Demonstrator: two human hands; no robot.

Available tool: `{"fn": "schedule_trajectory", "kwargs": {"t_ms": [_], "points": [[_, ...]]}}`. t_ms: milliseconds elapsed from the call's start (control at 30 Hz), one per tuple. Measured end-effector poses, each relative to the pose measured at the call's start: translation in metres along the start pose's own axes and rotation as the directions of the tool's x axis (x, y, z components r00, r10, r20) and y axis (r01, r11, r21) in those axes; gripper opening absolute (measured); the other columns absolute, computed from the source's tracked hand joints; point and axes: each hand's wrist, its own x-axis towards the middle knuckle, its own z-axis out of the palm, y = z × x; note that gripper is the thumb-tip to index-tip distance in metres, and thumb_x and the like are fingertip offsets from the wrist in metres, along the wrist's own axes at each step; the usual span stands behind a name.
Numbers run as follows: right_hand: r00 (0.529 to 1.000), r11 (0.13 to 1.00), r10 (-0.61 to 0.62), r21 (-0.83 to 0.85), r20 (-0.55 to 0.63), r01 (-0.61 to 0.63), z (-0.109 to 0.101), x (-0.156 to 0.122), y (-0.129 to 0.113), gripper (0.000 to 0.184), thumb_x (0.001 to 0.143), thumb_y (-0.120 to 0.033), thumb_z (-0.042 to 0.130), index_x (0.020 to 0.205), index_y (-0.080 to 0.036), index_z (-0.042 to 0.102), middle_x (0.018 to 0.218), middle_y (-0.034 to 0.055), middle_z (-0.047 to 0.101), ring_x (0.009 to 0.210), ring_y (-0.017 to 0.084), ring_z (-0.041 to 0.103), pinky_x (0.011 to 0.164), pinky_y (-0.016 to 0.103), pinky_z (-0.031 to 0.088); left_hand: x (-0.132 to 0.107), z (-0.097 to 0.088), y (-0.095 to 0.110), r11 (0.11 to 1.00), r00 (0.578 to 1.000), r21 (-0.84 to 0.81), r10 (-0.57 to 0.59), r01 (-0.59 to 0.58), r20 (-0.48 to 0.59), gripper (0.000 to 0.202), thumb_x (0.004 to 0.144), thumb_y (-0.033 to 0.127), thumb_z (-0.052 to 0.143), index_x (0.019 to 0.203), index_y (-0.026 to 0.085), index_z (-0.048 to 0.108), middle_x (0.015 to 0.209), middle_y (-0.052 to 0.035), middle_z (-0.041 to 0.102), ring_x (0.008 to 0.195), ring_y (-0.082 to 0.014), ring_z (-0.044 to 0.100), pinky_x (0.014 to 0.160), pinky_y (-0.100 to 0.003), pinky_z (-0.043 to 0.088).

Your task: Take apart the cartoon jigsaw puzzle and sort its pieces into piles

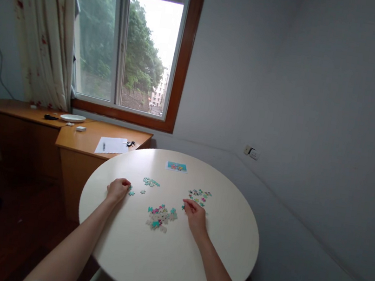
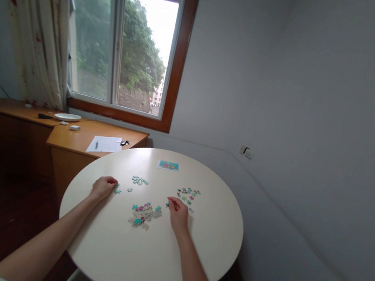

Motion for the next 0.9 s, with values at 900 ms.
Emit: {"fn": "schedule_trajectory", "kwargs": {"t_ms": [900], "points": [[0.968, 0.995, 0.097, 0.059, -0.233, -0.085, -0.034, 0.021, 0.019, 0.028, 0.058, -0.040, 0.067, 0.071, -0.015, 0.065, 0.063, 0.0033, 0.067, 0.058, 0.014, 0.061, 0.055, 0.026, 0.050, -0.040, 0.016, 0.073, 0.854, 0.892, -0.257, 0.435, -0.452, -0.123, 0.016, 0.073, 0.028, 0.050, 0.074, 0.019, 0.063, 0.074, -0.0029, 0.066, 0.060, -0.0149, 0.054, 0.065, -0.028, 0.044]]}}
